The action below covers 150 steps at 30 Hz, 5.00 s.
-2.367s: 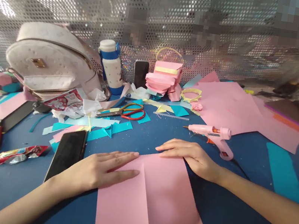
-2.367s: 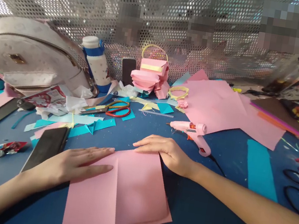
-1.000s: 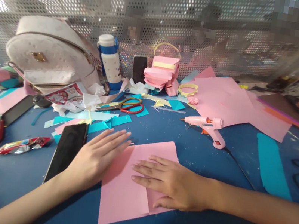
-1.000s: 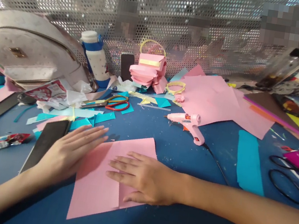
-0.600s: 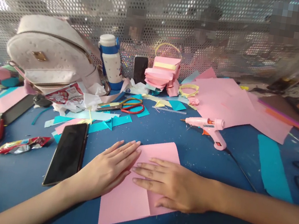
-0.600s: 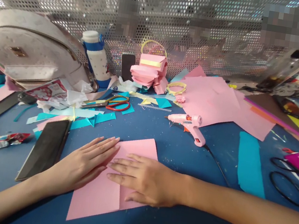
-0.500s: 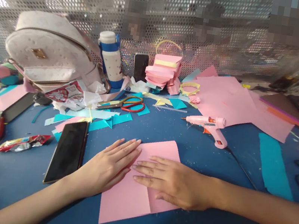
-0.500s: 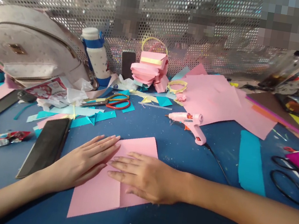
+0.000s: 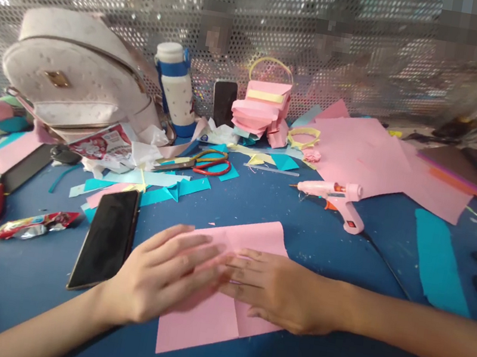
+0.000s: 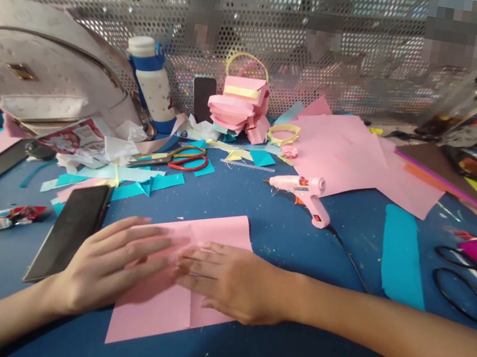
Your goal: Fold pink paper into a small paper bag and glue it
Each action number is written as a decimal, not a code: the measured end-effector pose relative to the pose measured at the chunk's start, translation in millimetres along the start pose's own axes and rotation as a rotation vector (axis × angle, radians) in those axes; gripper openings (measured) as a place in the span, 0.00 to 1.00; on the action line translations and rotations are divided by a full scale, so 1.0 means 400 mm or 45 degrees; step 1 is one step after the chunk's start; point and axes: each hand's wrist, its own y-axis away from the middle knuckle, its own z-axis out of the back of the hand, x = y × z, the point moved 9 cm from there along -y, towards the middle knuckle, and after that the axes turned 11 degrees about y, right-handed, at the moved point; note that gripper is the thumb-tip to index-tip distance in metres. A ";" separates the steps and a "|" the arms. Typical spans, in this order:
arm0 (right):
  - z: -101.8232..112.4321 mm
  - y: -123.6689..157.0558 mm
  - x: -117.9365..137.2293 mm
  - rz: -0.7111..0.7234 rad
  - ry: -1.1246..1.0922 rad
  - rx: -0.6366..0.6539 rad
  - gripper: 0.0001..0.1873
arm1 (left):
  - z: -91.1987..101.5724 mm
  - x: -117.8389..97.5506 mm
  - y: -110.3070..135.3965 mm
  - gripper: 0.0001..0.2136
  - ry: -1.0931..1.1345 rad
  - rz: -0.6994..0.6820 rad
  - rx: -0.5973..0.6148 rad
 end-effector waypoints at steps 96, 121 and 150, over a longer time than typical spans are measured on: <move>-0.010 0.003 0.010 0.032 0.131 0.031 0.26 | -0.091 -0.041 -0.006 0.20 0.135 -0.058 0.489; -0.008 0.002 0.010 0.032 0.082 0.019 0.26 | -0.095 -0.045 -0.001 0.21 0.140 -0.078 0.485; 0.068 0.016 0.099 -0.104 0.151 0.050 0.47 | 0.010 0.145 0.071 0.35 0.663 0.558 0.686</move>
